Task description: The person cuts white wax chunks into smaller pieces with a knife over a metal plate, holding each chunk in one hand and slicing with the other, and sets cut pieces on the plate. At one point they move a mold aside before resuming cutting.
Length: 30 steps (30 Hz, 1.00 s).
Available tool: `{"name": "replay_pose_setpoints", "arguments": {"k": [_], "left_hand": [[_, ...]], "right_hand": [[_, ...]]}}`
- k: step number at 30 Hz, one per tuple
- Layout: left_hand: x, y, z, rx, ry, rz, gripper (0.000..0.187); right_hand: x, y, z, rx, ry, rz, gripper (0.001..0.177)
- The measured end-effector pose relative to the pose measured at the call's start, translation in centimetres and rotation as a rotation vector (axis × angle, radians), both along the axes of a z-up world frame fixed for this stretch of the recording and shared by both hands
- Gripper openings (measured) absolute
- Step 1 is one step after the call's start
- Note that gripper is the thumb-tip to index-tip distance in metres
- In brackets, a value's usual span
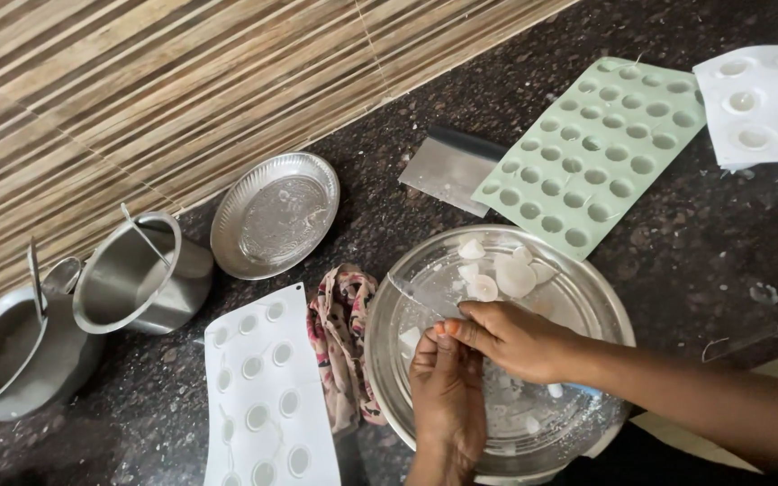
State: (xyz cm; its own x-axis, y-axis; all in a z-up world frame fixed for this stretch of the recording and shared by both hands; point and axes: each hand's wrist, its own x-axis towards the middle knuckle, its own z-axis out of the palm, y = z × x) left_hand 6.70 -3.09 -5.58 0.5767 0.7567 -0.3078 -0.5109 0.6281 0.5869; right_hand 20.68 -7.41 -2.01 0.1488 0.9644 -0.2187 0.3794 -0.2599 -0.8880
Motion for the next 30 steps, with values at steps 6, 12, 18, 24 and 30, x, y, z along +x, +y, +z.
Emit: {"name": "replay_pose_setpoints", "arguments": {"k": [6,12,18,24,30], "left_hand": [[0.0,-0.2,-1.2,-0.019,0.028,-0.002,0.018],[-0.4,-0.1,-1.8,0.086,0.045,-0.004,0.021],[-0.3,0.3,-0.6,0.117,0.049,0.039,0.017],[-0.5,0.7,0.7,0.084,0.047,0.069,0.014],[-0.5,0.8,0.6,0.032,0.087,0.036,0.018]], "right_hand": [[0.0,0.4,-1.3,-0.03,0.076,-0.008,0.057],[-0.3,0.4,-0.8,-0.165,0.303,0.006,0.056],[-0.7,-0.4,-1.8,-0.262,0.31,-0.124,0.055],[-0.3,-0.3,2.5,-0.148,-0.018,-0.11,0.042],[0.9,-0.9,2.1,0.05,-0.231,-0.088,0.051]]}}
